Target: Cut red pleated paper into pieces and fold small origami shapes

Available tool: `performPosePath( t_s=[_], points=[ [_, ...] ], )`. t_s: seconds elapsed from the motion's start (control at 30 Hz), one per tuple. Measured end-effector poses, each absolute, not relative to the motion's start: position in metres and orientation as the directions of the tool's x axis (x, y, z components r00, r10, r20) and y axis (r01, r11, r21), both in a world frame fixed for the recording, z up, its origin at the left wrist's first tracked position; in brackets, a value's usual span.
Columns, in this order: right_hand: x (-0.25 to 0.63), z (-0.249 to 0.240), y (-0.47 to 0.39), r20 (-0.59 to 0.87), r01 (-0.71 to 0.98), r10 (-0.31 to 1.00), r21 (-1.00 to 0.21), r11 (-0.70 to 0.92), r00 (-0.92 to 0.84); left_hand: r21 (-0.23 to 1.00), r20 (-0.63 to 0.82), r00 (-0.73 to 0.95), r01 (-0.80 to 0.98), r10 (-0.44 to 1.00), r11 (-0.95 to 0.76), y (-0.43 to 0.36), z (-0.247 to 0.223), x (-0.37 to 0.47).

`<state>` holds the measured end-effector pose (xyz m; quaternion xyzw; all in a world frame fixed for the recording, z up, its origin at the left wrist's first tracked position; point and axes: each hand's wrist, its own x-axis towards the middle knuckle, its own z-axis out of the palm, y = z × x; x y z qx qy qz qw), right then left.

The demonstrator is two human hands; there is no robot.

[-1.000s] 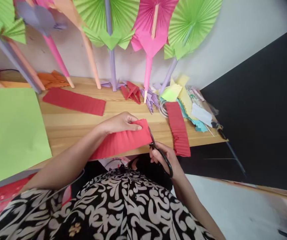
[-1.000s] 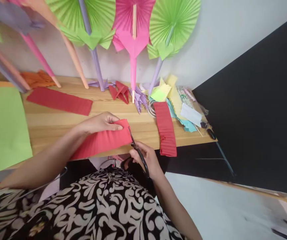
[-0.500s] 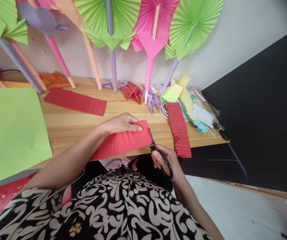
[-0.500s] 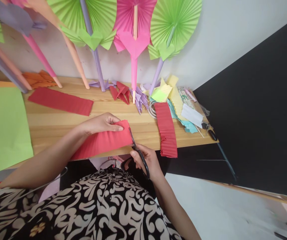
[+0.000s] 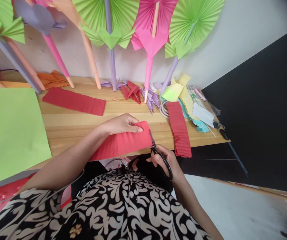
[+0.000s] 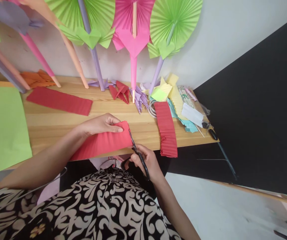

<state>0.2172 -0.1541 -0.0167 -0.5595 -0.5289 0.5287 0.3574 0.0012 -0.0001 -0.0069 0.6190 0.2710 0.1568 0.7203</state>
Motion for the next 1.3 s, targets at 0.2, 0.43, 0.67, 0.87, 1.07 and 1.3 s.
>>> performPosePath(
  t_s=[0.2, 0.43, 0.67, 0.87, 1.07, 1.3],
  points=[
    [0.217, -0.015, -0.153, -0.244, 0.234, 0.964, -0.948, -0.214, -0.109, 0.984, -0.167, 0.805, 0.097, 0.569, 0.152, 0.0, -0.007, 0.002],
    [0.219, -0.018, -0.157, -0.226, 0.21, 0.968, -0.957, -0.2, -0.108, 0.985, -0.166, 0.812, 0.104, 0.56, 0.141, -0.002, -0.005, 0.004],
    [0.224, -0.019, -0.161, -0.198, 0.212, 0.966, -0.964, -0.161, -0.166, 0.99, -0.131, 0.829, 0.079, 0.543, 0.119, -0.004, -0.005, 0.005],
    [0.222, -0.017, -0.16, -0.2, 0.218, 0.969, -0.962, -0.166, -0.148, 0.992, -0.122, 0.83, 0.091, 0.544, 0.085, -0.003, -0.007, 0.006],
    [0.224, -0.016, -0.165, -0.199, 0.299, 0.967, -0.943, -0.145, -0.16, 0.993, -0.114, 0.814, 0.073, 0.569, 0.095, -0.002, -0.009, 0.006],
    [0.22, -0.014, -0.163, -0.153, 0.512, 0.987, -0.852, -0.107, -0.049, 0.99, -0.139, 0.836, 0.103, 0.531, 0.096, -0.004, -0.01, 0.008]
  ],
)
